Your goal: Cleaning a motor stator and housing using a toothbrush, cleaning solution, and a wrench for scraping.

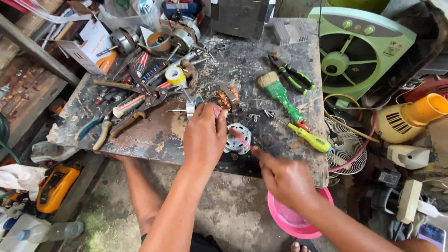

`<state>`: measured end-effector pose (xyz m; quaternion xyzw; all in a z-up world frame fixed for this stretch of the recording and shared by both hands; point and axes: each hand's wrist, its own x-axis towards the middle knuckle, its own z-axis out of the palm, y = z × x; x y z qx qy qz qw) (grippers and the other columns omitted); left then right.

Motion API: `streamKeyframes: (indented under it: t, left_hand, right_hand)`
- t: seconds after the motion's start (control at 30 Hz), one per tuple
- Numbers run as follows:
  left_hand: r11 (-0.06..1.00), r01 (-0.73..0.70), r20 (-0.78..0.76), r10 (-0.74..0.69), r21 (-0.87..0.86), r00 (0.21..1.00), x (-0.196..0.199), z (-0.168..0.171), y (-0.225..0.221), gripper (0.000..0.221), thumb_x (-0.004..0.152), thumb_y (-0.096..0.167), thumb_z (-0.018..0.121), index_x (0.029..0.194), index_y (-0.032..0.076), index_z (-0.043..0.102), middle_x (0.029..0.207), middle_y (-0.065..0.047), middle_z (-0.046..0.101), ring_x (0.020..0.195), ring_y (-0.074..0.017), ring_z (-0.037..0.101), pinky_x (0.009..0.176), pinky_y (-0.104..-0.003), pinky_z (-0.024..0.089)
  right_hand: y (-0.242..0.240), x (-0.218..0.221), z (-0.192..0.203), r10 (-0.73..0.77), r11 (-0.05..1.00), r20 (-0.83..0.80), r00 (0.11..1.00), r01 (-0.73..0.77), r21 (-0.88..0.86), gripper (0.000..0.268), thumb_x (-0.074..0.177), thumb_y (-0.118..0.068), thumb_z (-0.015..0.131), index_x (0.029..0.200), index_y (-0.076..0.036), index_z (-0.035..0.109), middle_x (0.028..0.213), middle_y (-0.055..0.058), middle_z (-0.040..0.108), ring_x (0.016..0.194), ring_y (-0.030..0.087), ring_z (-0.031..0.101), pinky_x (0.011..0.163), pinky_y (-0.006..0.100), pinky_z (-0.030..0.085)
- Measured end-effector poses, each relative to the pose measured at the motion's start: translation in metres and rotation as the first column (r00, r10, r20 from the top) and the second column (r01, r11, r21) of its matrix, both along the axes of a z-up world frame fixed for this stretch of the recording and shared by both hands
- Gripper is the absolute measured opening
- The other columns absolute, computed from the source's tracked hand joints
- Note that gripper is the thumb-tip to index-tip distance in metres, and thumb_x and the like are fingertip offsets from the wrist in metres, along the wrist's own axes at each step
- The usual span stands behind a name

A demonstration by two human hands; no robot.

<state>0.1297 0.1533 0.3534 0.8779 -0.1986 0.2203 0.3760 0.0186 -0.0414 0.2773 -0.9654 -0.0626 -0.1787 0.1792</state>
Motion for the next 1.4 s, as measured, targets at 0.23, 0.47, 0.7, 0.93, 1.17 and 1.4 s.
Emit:
streamKeyframes:
  t: [0.23,0.47,0.7,0.93,1.17,1.4]
  left_hand:
    - [1.000,-0.008,0.005,0.008,-0.010,1.000,0.000,0.001,0.000,0.017,0.101,0.012,0.062,0.090,0.000,0.061,0.084,-0.019,0.062,0.064,-0.0377,0.071,0.048,-0.038,0.060]
    - [1.000,-0.014,-0.013,0.014,-0.008,1.000,0.000,-0.001,0.001,0.016,0.101,0.013,0.062,0.094,-0.001,0.063,0.087,-0.021,0.064,0.065,-0.0384,0.071,0.049,-0.039,0.061]
    - [0.999,-0.012,-0.010,0.012,-0.030,1.000,-0.002,0.000,0.001,0.016,0.101,0.013,0.062,0.095,-0.002,0.063,0.091,-0.025,0.066,0.068,-0.0419,0.072,0.050,-0.042,0.061]
    - [1.000,0.018,-0.113,-0.018,-0.001,0.993,0.000,0.000,0.003,0.019,0.104,0.012,0.058,0.090,0.000,0.062,0.087,-0.013,0.064,0.052,-0.0172,0.059,0.040,-0.027,0.050]
    - [1.000,0.007,-0.094,-0.006,0.015,0.996,-0.001,0.006,0.001,0.021,0.104,0.015,0.059,0.089,0.000,0.061,0.088,-0.014,0.063,0.053,-0.0205,0.060,0.042,-0.032,0.048]
    - [0.999,-0.002,-0.018,0.003,0.035,1.000,0.005,-0.001,-0.002,0.020,0.103,0.018,0.061,0.093,0.000,0.063,0.091,-0.015,0.064,0.058,-0.0278,0.064,0.045,-0.039,0.051]
  right_hand:
    - [-0.004,0.005,0.000,-0.056,0.998,-0.040,0.998,0.056,-0.008,0.038,0.083,-0.034,0.060,0.119,-0.034,0.074,0.076,0.002,0.079,0.068,0.034,0.075,0.062,0.051,0.058]
    - [-0.005,0.011,-0.007,-0.093,0.994,-0.043,0.995,0.090,-0.053,0.036,0.086,-0.039,0.057,0.119,-0.042,0.072,0.076,-0.003,0.078,0.070,0.028,0.075,0.062,0.047,0.059]
    - [0.004,0.002,0.000,-0.051,0.997,-0.026,0.998,0.049,-0.066,0.035,0.087,-0.038,0.057,0.118,-0.037,0.074,0.068,0.008,0.075,0.063,0.035,0.073,0.061,0.054,0.056]
    - [-0.015,-0.008,-0.020,0.034,0.974,0.050,0.998,-0.022,-0.227,0.044,0.098,-0.020,0.053,0.139,-0.031,0.063,0.042,-0.009,0.049,0.028,0.009,0.038,0.025,0.030,0.031]
    - [-0.015,-0.033,-0.019,0.096,0.986,0.107,0.990,-0.080,-0.149,0.046,0.094,-0.015,0.057,0.138,-0.024,0.065,0.052,-0.004,0.055,0.034,0.014,0.049,0.032,0.037,0.039]
    - [-0.028,-0.015,-0.029,0.014,0.990,0.132,0.991,0.005,-0.143,0.049,0.095,-0.018,0.058,0.142,-0.030,0.062,0.054,-0.001,0.061,0.038,0.016,0.052,0.037,0.039,0.042]
